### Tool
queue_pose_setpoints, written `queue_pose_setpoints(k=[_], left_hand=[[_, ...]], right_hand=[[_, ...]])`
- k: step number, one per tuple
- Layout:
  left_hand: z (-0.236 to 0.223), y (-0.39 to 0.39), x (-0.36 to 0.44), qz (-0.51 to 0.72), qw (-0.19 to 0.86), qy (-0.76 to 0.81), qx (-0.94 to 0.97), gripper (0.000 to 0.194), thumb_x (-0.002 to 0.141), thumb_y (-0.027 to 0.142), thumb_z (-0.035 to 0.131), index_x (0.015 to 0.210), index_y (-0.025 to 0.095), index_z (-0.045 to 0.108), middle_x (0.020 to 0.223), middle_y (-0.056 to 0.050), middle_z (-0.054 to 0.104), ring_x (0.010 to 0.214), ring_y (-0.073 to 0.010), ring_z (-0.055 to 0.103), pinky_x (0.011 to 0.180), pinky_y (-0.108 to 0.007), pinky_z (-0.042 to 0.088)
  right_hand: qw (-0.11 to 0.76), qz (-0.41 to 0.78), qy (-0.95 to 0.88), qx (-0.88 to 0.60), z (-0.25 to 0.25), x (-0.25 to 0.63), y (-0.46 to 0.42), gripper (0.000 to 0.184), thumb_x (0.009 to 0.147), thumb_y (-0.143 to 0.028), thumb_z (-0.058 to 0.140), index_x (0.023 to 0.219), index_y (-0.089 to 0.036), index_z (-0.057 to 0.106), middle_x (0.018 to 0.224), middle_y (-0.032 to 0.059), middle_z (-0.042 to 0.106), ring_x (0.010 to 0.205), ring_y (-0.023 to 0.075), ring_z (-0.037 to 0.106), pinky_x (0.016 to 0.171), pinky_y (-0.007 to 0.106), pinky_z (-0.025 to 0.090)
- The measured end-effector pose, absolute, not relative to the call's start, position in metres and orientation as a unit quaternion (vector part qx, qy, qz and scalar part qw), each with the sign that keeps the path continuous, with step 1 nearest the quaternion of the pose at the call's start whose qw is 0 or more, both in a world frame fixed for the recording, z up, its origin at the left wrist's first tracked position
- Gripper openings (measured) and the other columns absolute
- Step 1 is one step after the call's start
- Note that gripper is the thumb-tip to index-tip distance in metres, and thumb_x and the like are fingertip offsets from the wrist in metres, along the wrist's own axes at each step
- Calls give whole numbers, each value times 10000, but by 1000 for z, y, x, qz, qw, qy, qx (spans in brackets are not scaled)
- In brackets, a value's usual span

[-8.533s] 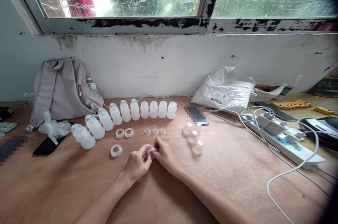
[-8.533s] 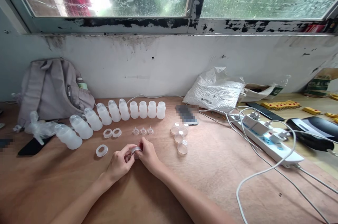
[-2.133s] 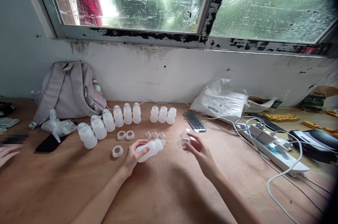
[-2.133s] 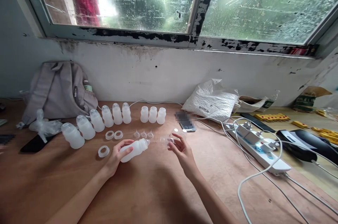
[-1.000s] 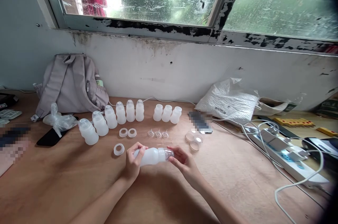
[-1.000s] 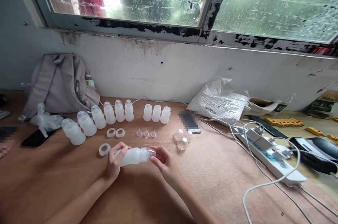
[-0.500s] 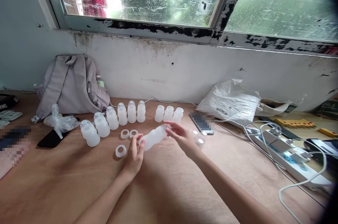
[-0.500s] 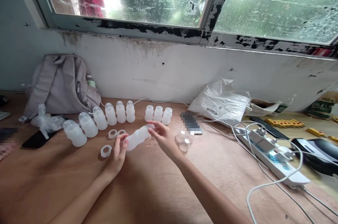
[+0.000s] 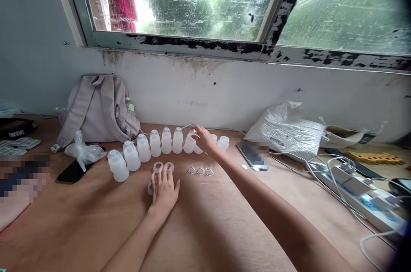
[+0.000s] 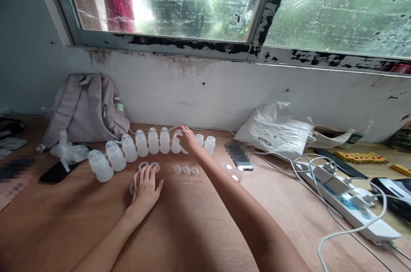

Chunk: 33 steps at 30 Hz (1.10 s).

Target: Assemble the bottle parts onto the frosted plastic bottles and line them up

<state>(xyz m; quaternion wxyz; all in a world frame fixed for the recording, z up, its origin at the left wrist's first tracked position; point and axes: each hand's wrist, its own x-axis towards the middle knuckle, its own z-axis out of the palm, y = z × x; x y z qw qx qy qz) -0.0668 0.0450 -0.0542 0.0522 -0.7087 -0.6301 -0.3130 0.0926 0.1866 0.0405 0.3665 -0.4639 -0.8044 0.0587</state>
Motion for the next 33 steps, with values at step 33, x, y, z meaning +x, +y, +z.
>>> queue_pose_setpoints(k=[33], left_hand=[[-45, 27, -51, -400, -124, -475, -774, 252, 775, 322, 548, 991, 221, 469, 912, -29, 601, 821, -175, 575, 730, -313, 472]], right_hand=[[388, 105, -784, -473, -51, 153, 71, 146, 811, -268, 487, 928, -197, 535, 1005, 103, 542, 973, 233, 504, 830, 390, 424]])
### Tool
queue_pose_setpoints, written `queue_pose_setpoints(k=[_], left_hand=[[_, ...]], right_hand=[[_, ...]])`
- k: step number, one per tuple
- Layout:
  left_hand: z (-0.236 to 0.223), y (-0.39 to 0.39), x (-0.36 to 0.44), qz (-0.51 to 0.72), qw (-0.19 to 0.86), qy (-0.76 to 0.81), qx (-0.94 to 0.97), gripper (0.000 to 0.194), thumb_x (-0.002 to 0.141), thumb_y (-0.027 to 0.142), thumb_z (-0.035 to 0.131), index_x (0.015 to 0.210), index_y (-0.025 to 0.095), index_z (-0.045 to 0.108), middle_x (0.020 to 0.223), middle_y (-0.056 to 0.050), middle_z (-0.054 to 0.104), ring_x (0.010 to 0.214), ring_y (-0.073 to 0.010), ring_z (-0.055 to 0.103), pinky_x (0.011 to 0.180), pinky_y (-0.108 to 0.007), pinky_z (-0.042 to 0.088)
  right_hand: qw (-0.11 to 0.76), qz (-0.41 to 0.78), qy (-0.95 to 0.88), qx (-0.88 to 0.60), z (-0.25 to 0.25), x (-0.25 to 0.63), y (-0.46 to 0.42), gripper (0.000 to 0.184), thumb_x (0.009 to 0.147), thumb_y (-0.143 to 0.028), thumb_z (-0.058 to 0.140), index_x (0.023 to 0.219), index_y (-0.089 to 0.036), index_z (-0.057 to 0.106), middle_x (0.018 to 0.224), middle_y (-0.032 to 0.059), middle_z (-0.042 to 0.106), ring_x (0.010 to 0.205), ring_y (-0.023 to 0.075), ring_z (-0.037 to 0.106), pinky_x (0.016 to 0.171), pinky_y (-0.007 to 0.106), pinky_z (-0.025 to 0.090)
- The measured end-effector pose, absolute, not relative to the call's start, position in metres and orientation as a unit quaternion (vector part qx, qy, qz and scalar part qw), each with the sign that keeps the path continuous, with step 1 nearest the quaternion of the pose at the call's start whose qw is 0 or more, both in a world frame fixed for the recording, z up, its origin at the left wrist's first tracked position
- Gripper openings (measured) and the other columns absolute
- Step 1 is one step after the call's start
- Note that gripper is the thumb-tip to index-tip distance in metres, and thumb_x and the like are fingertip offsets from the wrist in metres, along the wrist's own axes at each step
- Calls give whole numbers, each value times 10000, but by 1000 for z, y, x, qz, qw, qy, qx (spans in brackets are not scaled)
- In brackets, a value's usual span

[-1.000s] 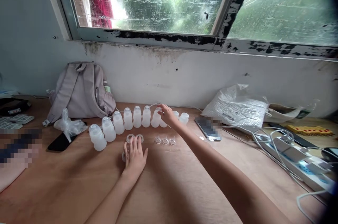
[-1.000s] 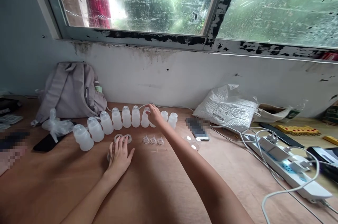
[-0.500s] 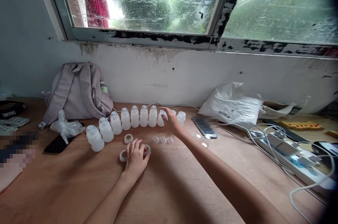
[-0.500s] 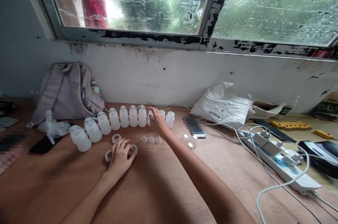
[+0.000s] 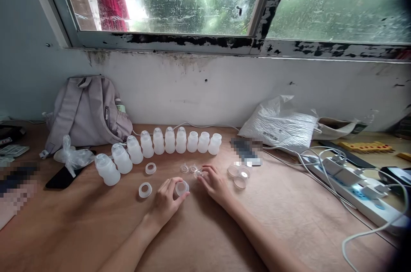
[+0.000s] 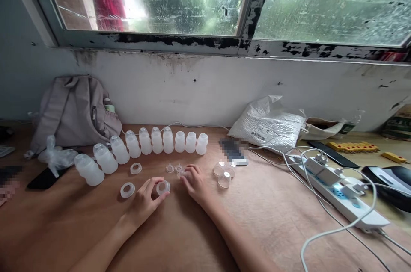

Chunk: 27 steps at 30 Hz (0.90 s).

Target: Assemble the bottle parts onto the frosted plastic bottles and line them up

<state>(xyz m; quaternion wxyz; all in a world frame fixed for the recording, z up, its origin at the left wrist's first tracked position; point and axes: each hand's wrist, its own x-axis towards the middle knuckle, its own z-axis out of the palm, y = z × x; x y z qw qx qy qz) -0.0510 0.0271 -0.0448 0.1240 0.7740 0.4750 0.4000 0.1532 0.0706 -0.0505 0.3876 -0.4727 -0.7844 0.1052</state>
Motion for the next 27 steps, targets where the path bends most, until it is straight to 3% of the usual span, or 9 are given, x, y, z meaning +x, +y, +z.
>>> queue_pose_setpoints(k=[3, 8, 15, 27], left_hand=[[-41, 25, -53, 422, 90, 442, 786, 284, 781, 322, 553, 1029, 218, 461, 999, -52, 592, 935, -187, 557, 810, -326, 458], [-40, 26, -53, 405, 64, 402, 819, 290, 763, 343, 576, 1003, 199, 499, 973, -63, 607, 918, -199, 555, 800, -333, 451], [-43, 28, -47, 351, 77, 409, 839, 329, 742, 431, 572, 951, 179, 545, 901, -73, 626, 848, -215, 550, 740, -350, 433], [-47, 28, -46, 300, 104, 457, 831, 368, 666, 415, 657, 956, 214, 552, 914, -38, 614, 865, -216, 523, 770, -356, 393]], right_hand=[[340, 141, -841, -396, -42, 142, 52, 197, 790, -264, 529, 979, -214, 551, 1080, 104, 525, 1057, 248, 454, 876, 410, 393], [293, 169, -873, -352, -40, 130, 40, 218, 751, -270, 574, 959, -203, 570, 1076, 95, 543, 1054, 253, 432, 917, 418, 343], [378, 239, -799, -401, -44, 135, 48, 285, 732, -83, 468, 981, -200, 545, 900, 50, 587, 890, 194, 510, 798, 345, 413], [385, 246, -784, -419, -46, 132, 48, 219, 744, -90, 477, 917, -198, 559, 831, 39, 585, 823, 185, 511, 754, 332, 415]])
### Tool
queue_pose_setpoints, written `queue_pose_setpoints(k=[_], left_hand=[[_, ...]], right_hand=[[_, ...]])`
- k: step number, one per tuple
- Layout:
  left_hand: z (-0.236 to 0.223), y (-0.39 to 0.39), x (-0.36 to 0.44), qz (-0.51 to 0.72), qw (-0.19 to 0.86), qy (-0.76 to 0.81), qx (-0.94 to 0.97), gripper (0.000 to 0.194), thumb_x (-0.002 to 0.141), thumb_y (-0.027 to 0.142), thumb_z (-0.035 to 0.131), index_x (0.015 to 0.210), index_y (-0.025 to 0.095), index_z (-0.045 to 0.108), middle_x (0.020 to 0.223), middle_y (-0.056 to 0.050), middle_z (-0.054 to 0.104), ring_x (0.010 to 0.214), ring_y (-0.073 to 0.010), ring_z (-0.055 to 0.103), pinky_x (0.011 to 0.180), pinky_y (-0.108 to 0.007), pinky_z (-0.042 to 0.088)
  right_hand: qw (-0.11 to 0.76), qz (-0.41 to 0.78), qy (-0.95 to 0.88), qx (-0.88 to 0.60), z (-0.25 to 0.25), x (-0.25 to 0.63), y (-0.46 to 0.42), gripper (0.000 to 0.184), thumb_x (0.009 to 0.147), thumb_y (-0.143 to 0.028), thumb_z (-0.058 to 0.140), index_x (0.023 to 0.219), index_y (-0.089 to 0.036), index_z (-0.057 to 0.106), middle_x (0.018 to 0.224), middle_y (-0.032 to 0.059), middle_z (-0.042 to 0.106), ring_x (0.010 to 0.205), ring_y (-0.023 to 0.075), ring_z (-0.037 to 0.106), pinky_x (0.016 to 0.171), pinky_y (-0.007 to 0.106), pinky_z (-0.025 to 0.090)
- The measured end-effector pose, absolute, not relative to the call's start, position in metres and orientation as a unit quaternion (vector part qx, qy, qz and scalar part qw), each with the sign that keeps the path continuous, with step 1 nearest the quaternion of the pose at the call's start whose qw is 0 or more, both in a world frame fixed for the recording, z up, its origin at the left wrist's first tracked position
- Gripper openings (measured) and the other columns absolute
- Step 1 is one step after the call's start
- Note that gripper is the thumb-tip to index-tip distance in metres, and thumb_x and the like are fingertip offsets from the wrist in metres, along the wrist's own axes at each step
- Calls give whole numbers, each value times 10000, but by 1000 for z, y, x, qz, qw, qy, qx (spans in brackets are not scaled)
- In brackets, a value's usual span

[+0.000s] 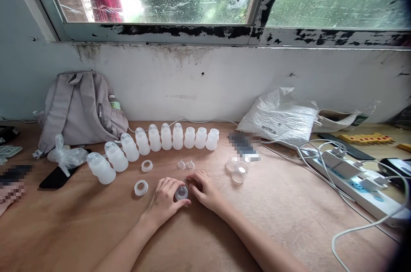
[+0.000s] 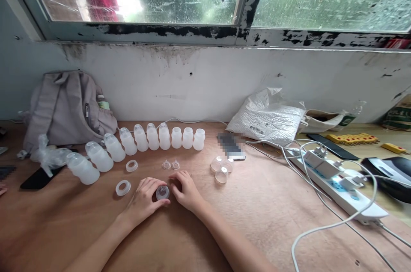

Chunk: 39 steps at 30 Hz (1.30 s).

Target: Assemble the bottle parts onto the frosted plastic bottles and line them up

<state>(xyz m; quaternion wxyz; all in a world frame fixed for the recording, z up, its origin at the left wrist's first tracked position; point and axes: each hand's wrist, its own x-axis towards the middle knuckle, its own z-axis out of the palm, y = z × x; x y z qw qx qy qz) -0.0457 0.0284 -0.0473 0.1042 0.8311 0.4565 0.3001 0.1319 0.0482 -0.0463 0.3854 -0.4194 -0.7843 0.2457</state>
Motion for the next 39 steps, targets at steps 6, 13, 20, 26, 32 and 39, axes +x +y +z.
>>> queue_pose_setpoints(k=[6, 13, 20, 26, 32, 39], left_hand=[[-47, 28, -46, 295, 104, 461, 830, 387, 673, 435, 641, 983, 222, 547, 951, -40, 604, 883, -223, 518, 786, -364, 387], [-41, 26, -44, 375, 234, 508, 739, 209, 856, 329, 388, 775, 203, 533, 748, -10, 602, 707, -160, 548, 673, -287, 420], [-41, 27, -36, 452, 460, 485, 591, 256, 822, 427, 420, 790, 185, 500, 628, 10, 579, 570, -131, 552, 529, -223, 417], [-36, 20, -32, 439, 496, 473, 581, 295, 822, 418, 416, 957, 182, 530, 734, -36, 651, 632, -164, 604, 585, -264, 477], [-35, 13, -33, 420, 416, 440, 676, 257, 789, 273, 461, 1026, 203, 533, 878, -50, 668, 745, -179, 627, 663, -285, 510], [-40, 12, -34, 423, 363, 454, 695, 281, 749, 234, 483, 1024, 217, 543, 793, -27, 674, 620, -160, 620, 574, -258, 508]], right_hand=[[381, 243, -788, -419, -48, 132, 49, 236, 729, -73, 474, 913, -195, 557, 834, 38, 590, 825, 183, 508, 755, 328, 415], [368, 251, -812, -376, -46, 133, 44, 441, 640, 7, 446, 1023, -198, 522, 920, 50, 575, 899, 194, 502, 800, 340, 411], [400, 297, -774, -392, -36, 115, 29, 176, 752, -147, 487, 919, -197, 509, 827, 24, 585, 723, 141, 532, 672, 259, 436], [436, 318, -687, -487, -40, 110, 34, 110, 709, -178, 503, 656, -197, 409, 581, -40, 457, 517, 99, 393, 486, 214, 344], [419, 370, -655, -508, -37, 110, 36, 135, 672, -162, 493, 633, -202, 371, 568, -50, 429, 524, 103, 383, 480, 211, 323], [419, 353, -665, -507, -43, 107, 41, 134, 629, -123, 462, 626, -204, 356, 548, -67, 405, 512, 95, 356, 469, 202, 289]])
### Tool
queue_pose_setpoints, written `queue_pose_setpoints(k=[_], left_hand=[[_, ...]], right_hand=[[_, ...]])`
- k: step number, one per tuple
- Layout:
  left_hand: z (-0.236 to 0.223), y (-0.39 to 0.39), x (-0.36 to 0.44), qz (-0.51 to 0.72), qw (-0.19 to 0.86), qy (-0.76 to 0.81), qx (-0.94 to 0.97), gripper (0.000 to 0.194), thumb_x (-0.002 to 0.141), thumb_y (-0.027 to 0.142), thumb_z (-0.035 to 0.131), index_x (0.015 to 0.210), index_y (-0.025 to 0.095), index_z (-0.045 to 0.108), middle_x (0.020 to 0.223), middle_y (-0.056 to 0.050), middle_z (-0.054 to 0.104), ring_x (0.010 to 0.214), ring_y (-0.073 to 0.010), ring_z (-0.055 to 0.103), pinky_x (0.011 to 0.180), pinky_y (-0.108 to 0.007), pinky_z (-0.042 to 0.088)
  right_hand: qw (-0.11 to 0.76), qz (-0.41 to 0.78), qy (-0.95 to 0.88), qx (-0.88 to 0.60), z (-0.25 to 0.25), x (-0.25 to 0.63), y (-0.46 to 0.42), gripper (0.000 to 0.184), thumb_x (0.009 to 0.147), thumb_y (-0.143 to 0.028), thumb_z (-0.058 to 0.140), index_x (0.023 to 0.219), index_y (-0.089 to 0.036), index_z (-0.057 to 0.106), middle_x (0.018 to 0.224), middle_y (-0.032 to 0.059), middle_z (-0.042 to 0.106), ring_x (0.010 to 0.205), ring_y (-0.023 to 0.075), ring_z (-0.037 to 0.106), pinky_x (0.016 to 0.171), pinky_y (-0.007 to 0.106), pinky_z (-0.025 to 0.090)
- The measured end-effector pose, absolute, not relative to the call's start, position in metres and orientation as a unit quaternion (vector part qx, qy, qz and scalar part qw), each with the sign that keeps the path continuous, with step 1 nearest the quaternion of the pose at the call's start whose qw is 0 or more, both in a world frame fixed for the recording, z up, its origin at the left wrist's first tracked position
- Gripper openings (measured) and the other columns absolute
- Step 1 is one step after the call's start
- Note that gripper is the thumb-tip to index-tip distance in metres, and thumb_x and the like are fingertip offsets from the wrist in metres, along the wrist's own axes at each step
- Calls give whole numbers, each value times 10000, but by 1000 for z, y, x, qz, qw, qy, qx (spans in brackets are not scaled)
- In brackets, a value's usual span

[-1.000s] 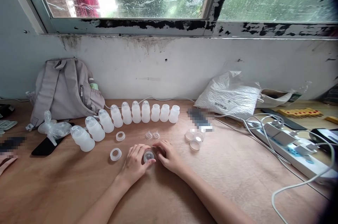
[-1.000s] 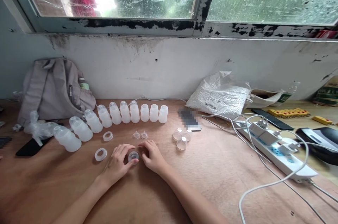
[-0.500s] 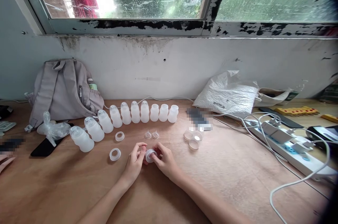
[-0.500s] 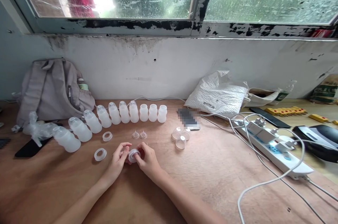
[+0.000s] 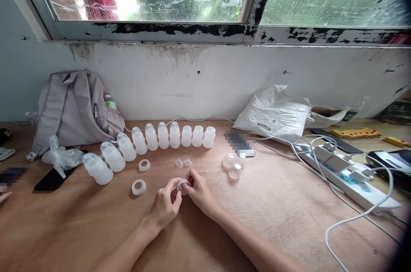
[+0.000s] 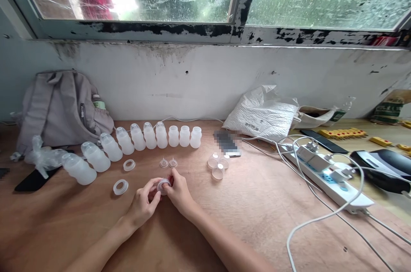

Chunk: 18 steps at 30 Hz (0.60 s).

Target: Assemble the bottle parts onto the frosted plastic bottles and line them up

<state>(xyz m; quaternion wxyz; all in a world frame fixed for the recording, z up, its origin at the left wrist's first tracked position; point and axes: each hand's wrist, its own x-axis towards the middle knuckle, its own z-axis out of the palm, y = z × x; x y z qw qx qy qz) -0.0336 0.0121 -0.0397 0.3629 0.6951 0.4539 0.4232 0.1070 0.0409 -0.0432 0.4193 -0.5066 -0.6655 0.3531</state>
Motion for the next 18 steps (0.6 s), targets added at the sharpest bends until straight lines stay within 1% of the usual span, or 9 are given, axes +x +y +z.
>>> queue_pose_setpoints(k=[3, 6, 9, 11, 13, 15, 18], left_hand=[[-39, 11, -33, 406, 365, 459, 701, 276, 761, 243, 474, 1029, 223, 534, 769, -18, 669, 594, -152, 610, 573, -254, 490], [-38, 11, -32, 403, 388, 456, 692, 264, 779, 271, 468, 1030, 222, 529, 786, -23, 666, 606, -154, 608, 573, -254, 472], [-38, 14, -30, 421, 444, 466, 640, 283, 796, 340, 461, 1034, 202, 525, 756, -34, 666, 632, -166, 612, 548, -251, 459], [-39, 18, -29, 443, 492, 475, 580, 332, 807, 392, 442, 1061, 184, 490, 728, -36, 660, 632, -168, 613, 521, -245, 448], [-39, 22, -29, 464, 536, 474, 522, 386, 804, 429, 440, 1095, 174, 443, 750, -41, 651, 630, -162, 608, 498, -236, 438], [-39, 25, -30, 468, 568, 461, 496, 417, 786, 435, 473, 1104, 168, 430, 766, -40, 635, 628, -147, 592, 492, -226, 434], [-38, 26, -32, 468, 581, 449, 491, 403, 754, 414, 533, 1057, 157, 466, 711, -18, 609, 592, -121, 554, 501, -217, 421]], right_hand=[[426, 354, -663, -504, -45, 106, 42, 145, 613, -105, 443, 623, -206, 339, 538, -73, 389, 499, 88, 336, 459, 197, 276], [432, 349, -663, -502, -46, 106, 43, 150, 613, -103, 439, 619, -207, 330, 528, -77, 368, 490, 85, 320, 453, 196, 274], [446, 348, -658, -497, -46, 107, 43, 121, 649, -132, 451, 634, -206, 356, 540, -72, 379, 496, 86, 341, 461, 198, 302], [458, 349, -649, -497, -46, 108, 44, 98, 671, -152, 464, 658, -203, 381, 567, -63, 405, 503, 86, 364, 470, 200, 323], [464, 349, -643, -500, -46, 107, 43, 94, 681, -166, 483, 680, -201, 396, 600, -54, 432, 502, 85, 379, 468, 202, 333], [462, 339, -648, -502, -46, 106, 43, 113, 681, -171, 505, 685, -201, 396, 612, -49, 441, 504, 86, 387, 469, 204, 336], [452, 319, -668, -498, -46, 103, 43, 136, 691, -179, 518, 674, -204, 386, 568, -59, 418, 494, 89, 372, 467, 208, 324]])
